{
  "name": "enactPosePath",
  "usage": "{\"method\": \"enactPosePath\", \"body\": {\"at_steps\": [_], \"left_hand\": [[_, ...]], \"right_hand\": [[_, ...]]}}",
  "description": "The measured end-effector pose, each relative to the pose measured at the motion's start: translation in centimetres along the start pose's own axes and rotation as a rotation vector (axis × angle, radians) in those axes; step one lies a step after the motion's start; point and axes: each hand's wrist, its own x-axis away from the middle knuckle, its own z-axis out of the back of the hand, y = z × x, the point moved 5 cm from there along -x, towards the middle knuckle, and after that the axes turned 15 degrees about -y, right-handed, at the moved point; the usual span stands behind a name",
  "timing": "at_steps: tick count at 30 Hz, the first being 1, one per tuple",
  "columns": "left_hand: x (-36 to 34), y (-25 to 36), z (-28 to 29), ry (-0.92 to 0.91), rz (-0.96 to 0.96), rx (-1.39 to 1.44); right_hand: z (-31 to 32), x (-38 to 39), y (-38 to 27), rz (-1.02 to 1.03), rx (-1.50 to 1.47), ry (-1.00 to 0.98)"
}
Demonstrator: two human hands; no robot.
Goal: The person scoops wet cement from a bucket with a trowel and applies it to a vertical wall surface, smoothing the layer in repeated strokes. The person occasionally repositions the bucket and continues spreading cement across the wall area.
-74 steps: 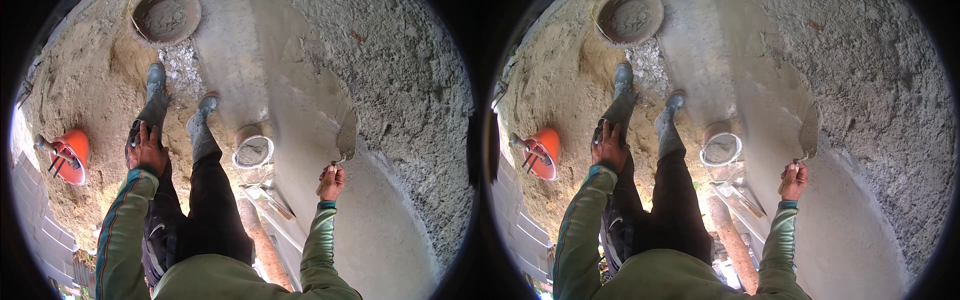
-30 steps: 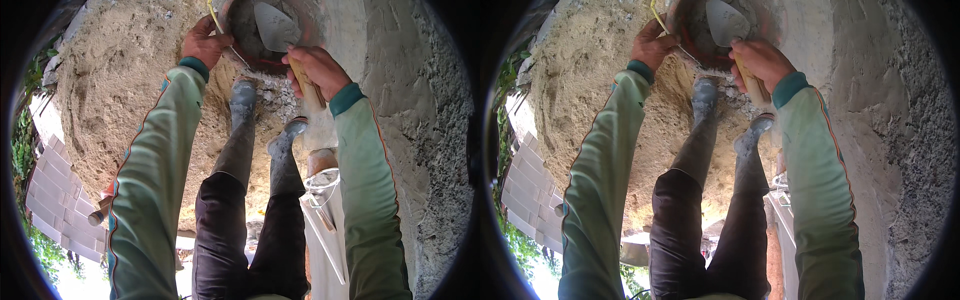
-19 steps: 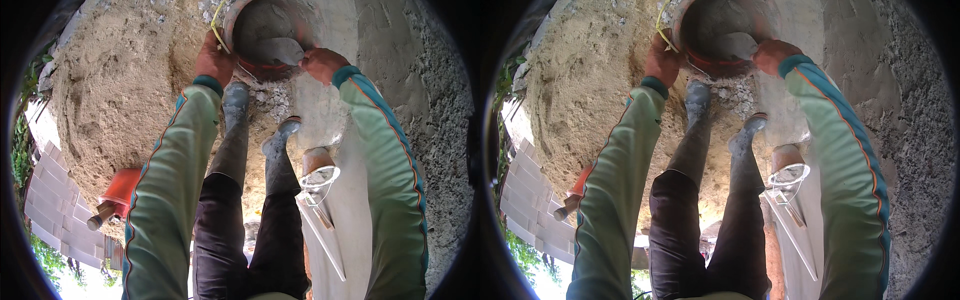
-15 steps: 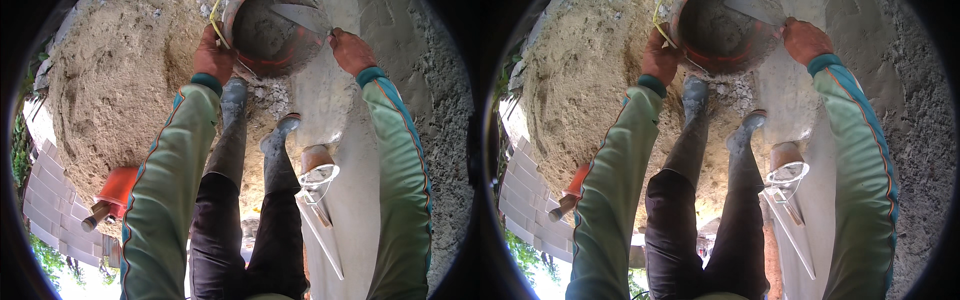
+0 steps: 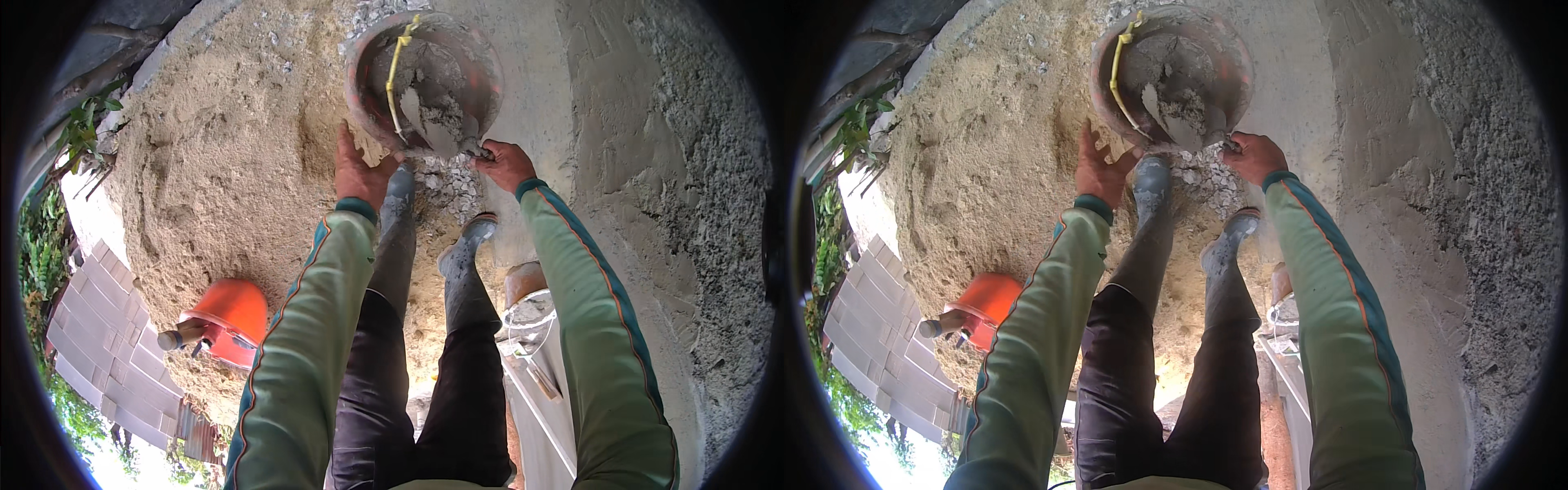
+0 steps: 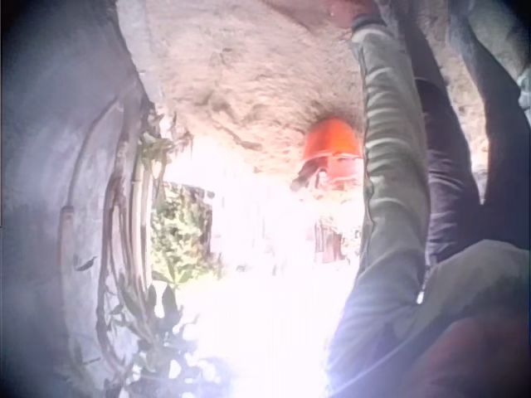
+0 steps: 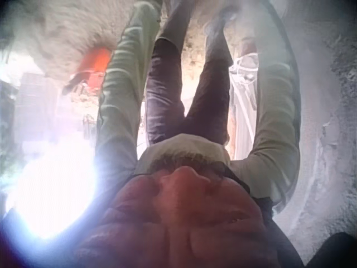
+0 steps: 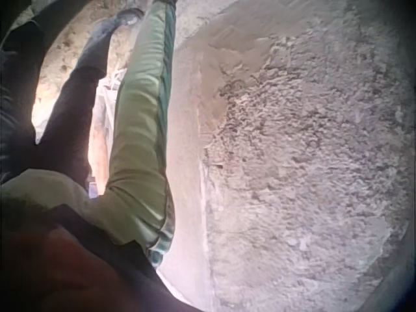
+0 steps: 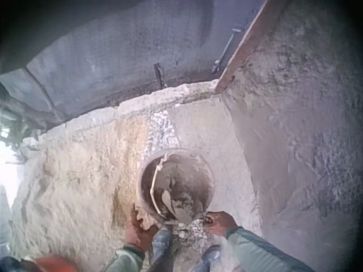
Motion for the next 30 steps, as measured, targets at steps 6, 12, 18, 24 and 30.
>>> {"method": "enactPosePath", "body": {"at_steps": [6,12,18,24,30], "left_hand": [[17.4,-4.8,6.9,-0.076,0.114,-0.214],[43.6,-14.9,17.7,-0.082,0.351,-0.711],[56.4,-17.9,17.8,-0.24,0.581,-0.679],[56.1,-12.4,12.7,-0.157,0.423,-0.522],[52.1,-19.4,12.8,-0.165,0.452,-0.266]], "right_hand": [[1.8,9.9,-2.4,-0.115,-0.105,0.106],[-5.2,24.7,-9.5,0.166,-0.169,0.29],[-5.7,50.4,-9.0,0.32,-0.44,-0.222],[1.9,72.9,11.0,-0.077,-0.953,0.395],[0.3,94.1,8.1,-0.047,-0.533,0.757]]}}
